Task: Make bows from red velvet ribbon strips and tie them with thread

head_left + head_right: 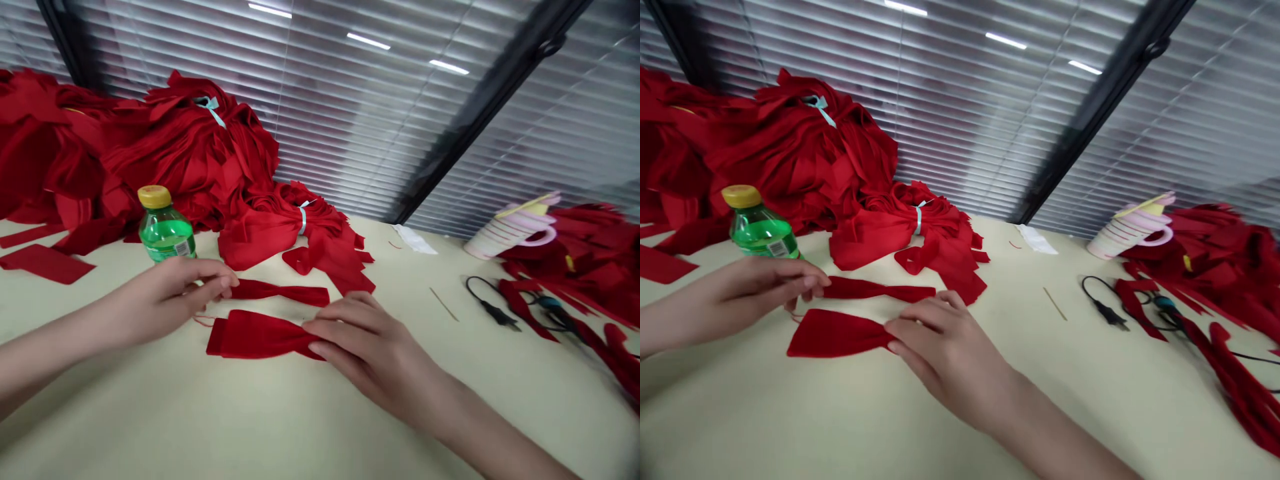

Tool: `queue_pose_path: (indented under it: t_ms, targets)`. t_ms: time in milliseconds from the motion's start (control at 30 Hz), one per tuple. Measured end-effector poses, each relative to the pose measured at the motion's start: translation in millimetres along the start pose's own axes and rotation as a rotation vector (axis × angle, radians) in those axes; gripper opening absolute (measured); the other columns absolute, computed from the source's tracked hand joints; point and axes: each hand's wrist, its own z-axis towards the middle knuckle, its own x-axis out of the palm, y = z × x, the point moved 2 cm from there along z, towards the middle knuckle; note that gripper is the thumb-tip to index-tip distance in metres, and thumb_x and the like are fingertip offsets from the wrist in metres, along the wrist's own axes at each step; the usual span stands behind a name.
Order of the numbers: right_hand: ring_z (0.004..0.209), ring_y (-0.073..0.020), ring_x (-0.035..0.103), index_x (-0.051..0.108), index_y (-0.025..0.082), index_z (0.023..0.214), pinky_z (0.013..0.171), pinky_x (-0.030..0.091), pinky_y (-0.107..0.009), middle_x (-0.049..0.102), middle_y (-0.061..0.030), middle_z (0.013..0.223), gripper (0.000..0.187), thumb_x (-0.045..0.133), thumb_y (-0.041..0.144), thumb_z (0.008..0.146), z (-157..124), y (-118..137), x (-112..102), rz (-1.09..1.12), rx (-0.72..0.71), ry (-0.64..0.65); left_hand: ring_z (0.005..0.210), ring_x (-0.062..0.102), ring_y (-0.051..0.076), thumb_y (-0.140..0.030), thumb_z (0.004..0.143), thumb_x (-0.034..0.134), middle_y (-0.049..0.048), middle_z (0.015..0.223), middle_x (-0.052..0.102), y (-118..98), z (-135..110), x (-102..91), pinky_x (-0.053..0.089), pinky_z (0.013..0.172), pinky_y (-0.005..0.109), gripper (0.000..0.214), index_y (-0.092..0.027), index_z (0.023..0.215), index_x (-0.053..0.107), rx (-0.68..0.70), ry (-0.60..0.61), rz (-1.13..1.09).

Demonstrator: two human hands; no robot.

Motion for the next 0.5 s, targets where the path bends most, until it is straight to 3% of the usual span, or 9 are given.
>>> queue_pose_path:
  t_ms: [100,233,400,500]
  targets:
    - [0.077,-0.0152,0.061,0.067,0.018,0.099,0.078,0.041,-0.033,0.067,-0.0049,0.089,0.016,0.054,0.019,0.09,16,-1,19,-0.029,-0.013,0.004,0.049,0.052,0.011,-0.049,0.09,0.042,-0.0027,0.063,0.054,5,-4,7.8,0.046,0.048,0.023,0.036,-0.02,0.079,0.058,-0.137,0.142,-0.206]
    - [0.083,-0.0167,0.063,0.065,0.018,0.105,0.083,0.042,-0.035,0.067,-0.0061,0.093,0.02,0.055,0.017,0.089,16,-4,36,-0.055,-0.008,0.022,0.051,0.052,0.01,-0.042,0.085,0.055,-0.0043,0.062,0.055,16,-5,23.3,0.044,0.049,0.021,0.023,-0.019,0.08,0.057,-0.236,0.236,-0.324]
    - [0.094,-0.0208,0.062,0.056,0.022,0.121,0.085,0.048,-0.038,0.066,-0.0083,0.109,0.041,0.064,0.024,0.08,-9,-27,19,0.115,0.227,0.098,0.052,0.052,0.01,-0.042,0.084,0.056,-0.0047,0.064,0.053,30,-7,30.6,0.043,0.052,0.022,0.022,-0.02,0.082,0.057,-0.258,0.221,-0.267]
    - [0.08,-0.0158,0.061,0.057,0.025,0.118,0.076,0.052,-0.032,0.066,-0.0037,0.096,0.039,0.063,0.022,0.08,-25,-42,7,0.328,0.392,0.099,0.054,0.052,0.011,-0.045,0.084,0.055,-0.0042,0.068,0.052,38,-7,36.5,0.042,0.05,0.022,0.023,-0.022,0.086,0.056,-0.236,0.152,-0.204]
